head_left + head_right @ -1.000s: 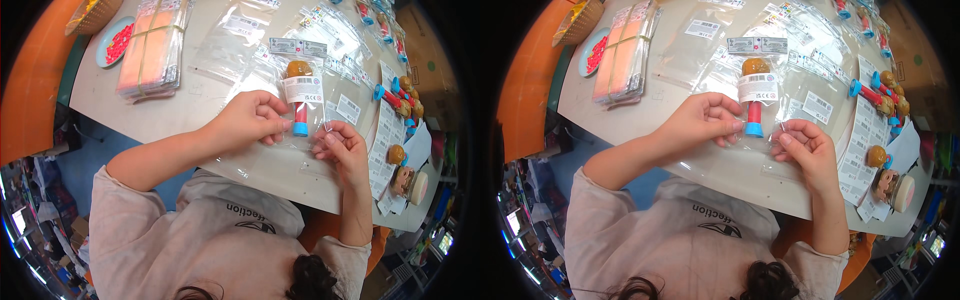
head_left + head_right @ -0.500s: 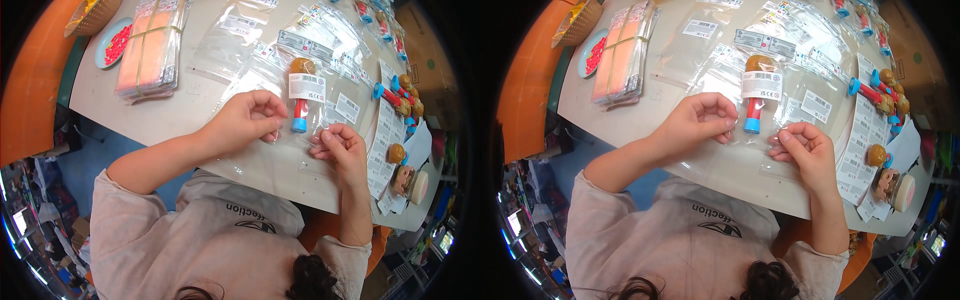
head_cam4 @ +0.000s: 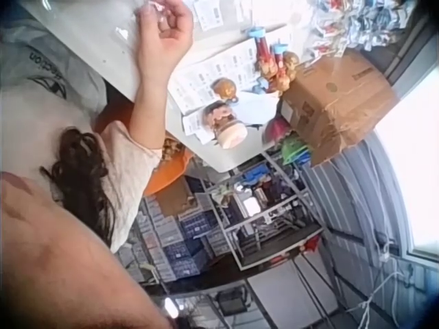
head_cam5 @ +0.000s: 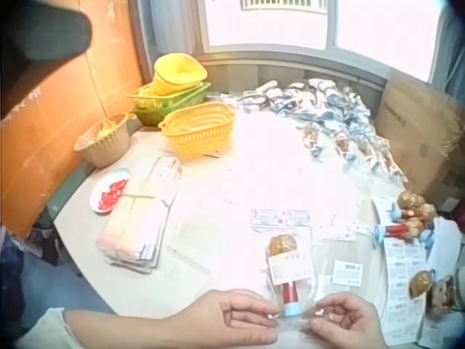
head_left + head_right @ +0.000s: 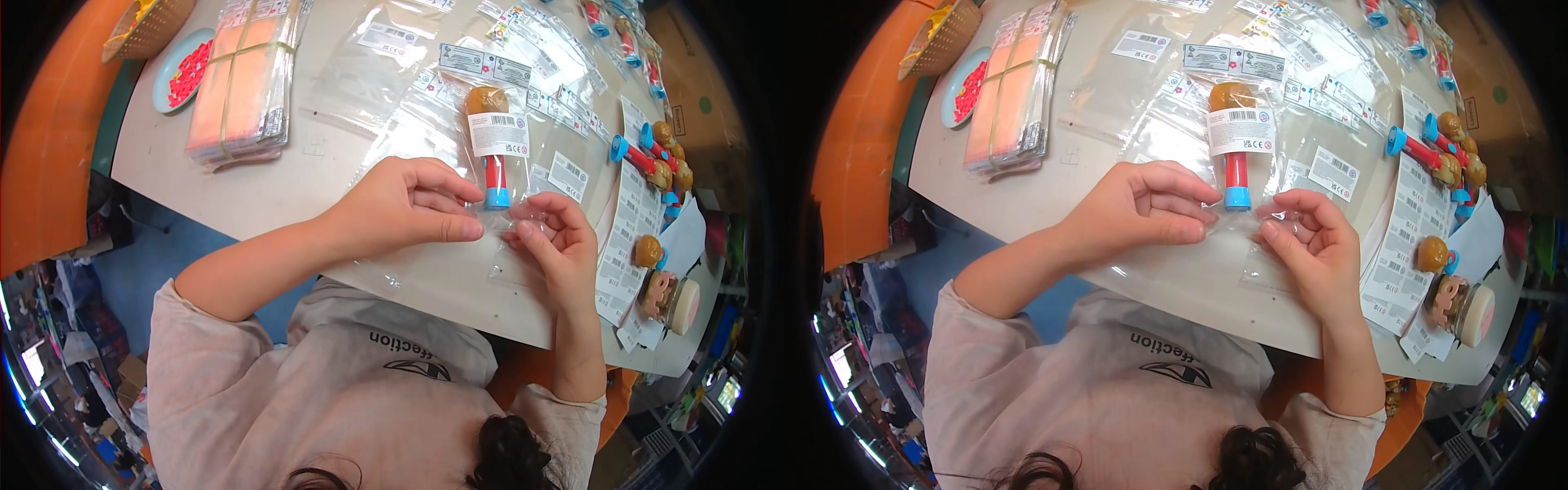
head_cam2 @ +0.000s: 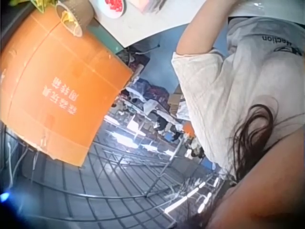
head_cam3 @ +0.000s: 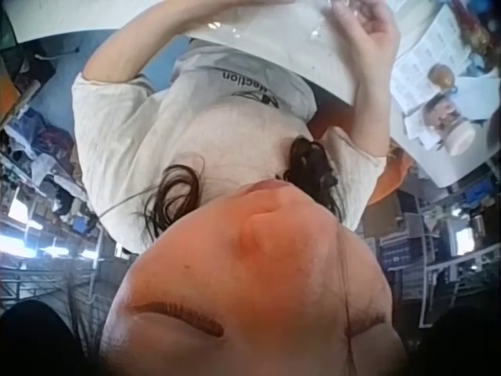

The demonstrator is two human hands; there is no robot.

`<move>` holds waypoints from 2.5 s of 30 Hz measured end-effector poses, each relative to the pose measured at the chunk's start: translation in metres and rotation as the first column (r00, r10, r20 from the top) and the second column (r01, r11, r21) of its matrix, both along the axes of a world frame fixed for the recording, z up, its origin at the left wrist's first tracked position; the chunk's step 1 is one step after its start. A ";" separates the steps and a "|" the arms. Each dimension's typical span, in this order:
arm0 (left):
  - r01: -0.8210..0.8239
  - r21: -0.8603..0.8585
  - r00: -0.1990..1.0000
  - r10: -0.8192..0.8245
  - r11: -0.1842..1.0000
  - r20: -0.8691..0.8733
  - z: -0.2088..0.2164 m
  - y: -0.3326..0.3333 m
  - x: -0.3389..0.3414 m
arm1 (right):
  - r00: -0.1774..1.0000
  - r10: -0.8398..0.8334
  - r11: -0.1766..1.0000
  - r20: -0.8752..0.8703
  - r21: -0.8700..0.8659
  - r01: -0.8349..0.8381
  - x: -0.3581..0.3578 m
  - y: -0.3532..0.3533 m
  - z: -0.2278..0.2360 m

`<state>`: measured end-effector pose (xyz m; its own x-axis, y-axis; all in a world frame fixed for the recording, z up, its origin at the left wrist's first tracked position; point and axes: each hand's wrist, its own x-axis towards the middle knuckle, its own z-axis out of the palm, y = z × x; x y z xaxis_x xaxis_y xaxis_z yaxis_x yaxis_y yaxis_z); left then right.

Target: Packaging small toy figures into clear plastic bags and sealing them with adhesive labels.

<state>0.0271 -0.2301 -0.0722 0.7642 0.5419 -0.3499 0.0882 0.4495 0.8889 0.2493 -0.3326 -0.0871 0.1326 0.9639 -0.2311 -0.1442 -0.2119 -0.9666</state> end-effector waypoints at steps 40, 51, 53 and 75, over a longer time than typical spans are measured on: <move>-0.133 0.101 0.989 0.139 0.986 -0.057 -0.016 0.002 0.003 | 1.000 -0.024 0.996 -0.008 -0.086 0.023 0.008 0.003 -0.001; -0.153 0.282 0.985 0.170 0.947 -0.037 0.004 -0.003 0.003 | 0.976 0.039 0.996 0.212 -0.089 -0.021 0.003 0.000 0.012; -0.174 0.371 0.983 0.183 0.912 0.012 0.016 -0.006 0.007 | 0.939 0.002 1.000 0.343 0.018 -0.009 -0.004 -0.001 0.022; -0.413 0.511 0.909 0.372 0.754 0.186 0.029 -0.001 0.019 | 0.885 0.134 0.989 -0.447 0.112 -0.093 -0.030 0.002 0.012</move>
